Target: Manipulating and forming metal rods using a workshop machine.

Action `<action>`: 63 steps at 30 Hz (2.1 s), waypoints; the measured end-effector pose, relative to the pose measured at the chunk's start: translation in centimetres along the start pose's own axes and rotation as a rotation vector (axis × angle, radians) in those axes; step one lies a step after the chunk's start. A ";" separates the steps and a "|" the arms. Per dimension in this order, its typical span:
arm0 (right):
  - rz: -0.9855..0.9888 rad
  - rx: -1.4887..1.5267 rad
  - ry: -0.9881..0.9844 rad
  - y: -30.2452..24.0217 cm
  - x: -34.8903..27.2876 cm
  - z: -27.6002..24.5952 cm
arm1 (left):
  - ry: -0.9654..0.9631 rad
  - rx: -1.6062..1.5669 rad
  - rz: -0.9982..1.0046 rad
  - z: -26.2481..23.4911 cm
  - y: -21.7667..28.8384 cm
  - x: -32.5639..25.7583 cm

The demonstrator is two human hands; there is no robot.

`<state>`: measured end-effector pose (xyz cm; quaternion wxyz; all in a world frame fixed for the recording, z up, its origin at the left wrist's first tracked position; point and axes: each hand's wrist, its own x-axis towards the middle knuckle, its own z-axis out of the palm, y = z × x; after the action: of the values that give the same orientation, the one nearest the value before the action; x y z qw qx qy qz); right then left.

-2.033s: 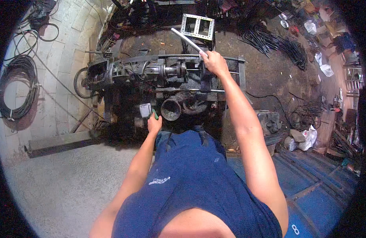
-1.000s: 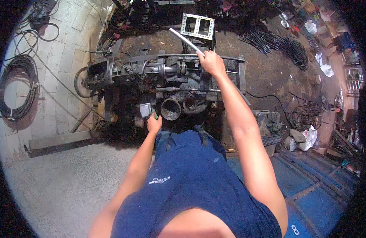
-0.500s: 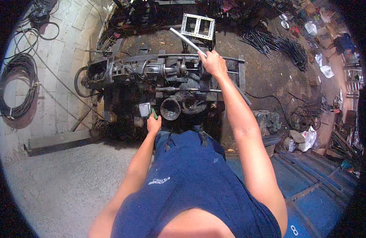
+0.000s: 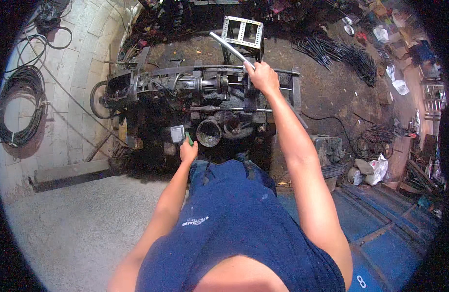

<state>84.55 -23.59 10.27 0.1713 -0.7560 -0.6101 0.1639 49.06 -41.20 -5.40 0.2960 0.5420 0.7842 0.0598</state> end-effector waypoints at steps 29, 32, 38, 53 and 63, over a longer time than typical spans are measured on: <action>-0.052 -0.049 0.055 -0.6 0.1 0.6 | 0.024 -0.014 0.020 -0.2 0.4 -0.5; -0.042 -0.035 0.034 -1.1 0.0 0.5 | 0.017 0.009 -0.006 -0.2 0.8 -0.7; -0.043 -0.017 0.077 -1.1 -0.2 0.5 | 0.045 -0.018 0.016 -0.2 0.7 -0.6; -0.046 -0.053 0.016 -1.2 0.1 0.7 | 0.050 -0.035 0.012 -0.1 0.4 -0.7; -0.014 -0.070 0.016 -0.6 0.2 0.8 | 0.032 -0.143 0.011 0.0 0.1 -0.7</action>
<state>83.68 -23.22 9.79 0.1507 -0.7586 -0.6193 0.1349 49.28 -41.73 -5.09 0.3213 0.5229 0.7794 0.1259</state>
